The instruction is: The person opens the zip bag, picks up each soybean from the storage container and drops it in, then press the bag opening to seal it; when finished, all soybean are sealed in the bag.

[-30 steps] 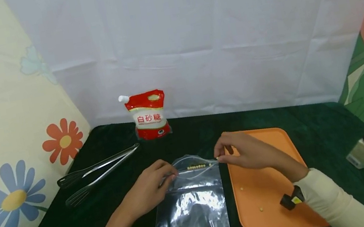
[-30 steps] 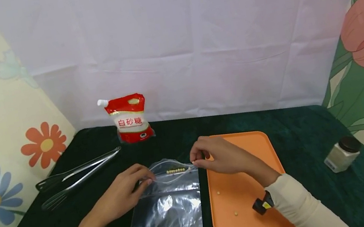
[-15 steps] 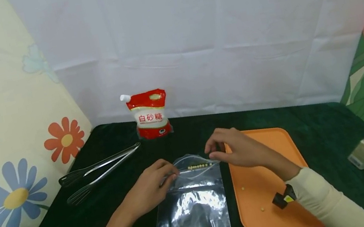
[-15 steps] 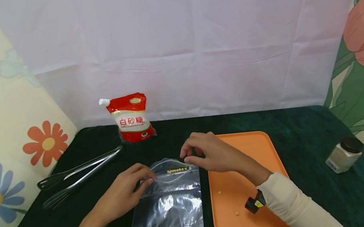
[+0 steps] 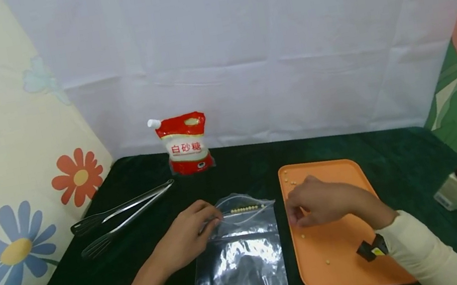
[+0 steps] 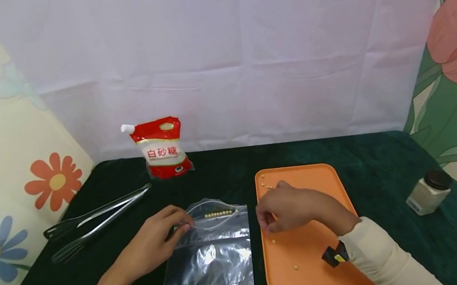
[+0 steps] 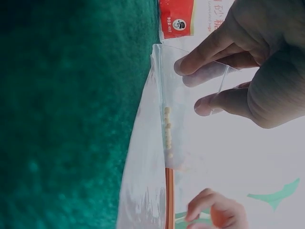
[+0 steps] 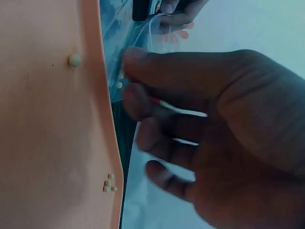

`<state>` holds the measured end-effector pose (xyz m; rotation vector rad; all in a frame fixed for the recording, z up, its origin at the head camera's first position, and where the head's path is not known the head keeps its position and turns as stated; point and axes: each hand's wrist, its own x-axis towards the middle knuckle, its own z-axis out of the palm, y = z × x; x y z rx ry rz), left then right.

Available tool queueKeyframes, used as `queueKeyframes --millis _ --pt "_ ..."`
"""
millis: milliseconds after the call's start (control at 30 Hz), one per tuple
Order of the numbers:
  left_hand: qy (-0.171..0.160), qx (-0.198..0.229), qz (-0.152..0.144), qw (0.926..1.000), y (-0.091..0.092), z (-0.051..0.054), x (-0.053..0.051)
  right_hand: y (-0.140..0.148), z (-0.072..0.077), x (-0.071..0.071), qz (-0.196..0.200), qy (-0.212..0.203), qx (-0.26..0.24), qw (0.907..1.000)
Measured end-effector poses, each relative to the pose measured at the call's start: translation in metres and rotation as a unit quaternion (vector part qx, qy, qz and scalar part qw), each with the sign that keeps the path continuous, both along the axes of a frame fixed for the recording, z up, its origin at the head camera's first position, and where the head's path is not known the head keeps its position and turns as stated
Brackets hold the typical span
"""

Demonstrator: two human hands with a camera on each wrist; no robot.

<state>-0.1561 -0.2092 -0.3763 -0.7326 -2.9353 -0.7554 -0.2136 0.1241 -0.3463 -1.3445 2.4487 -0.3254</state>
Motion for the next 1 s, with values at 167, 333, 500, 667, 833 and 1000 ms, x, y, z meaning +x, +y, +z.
queueKeyframes --millis 167,333,500,667,833,1000 --pt "-0.007 0.0 0.007 1.0 0.0 -0.001 0.001 -0.001 -0.005 0.005 -0.003 -0.033 0.043 0.9985" --pt "-0.001 -0.003 0.006 1.0 0.0 -0.001 0.001 -0.003 -0.012 0.006 0.0 -0.018 0.041 0.999" --pt "-0.001 -0.003 0.002 1.0 -0.001 0.0 0.0 -0.004 -0.018 0.003 0.003 -0.014 0.042 0.999" --pt "0.001 -0.002 0.0 1.0 -0.001 0.0 0.0 0.0 -0.019 0.002 -0.002 -0.009 0.038 0.9992" --pt "0.003 -0.003 0.0 1.0 -0.001 0.0 0.0 0.004 -0.02 0.001 -0.007 -0.002 0.03 0.9995" --pt "0.001 -0.002 0.0 1.0 -0.001 0.0 0.0 0.007 -0.021 -0.002 -0.005 -0.003 0.023 0.9997"
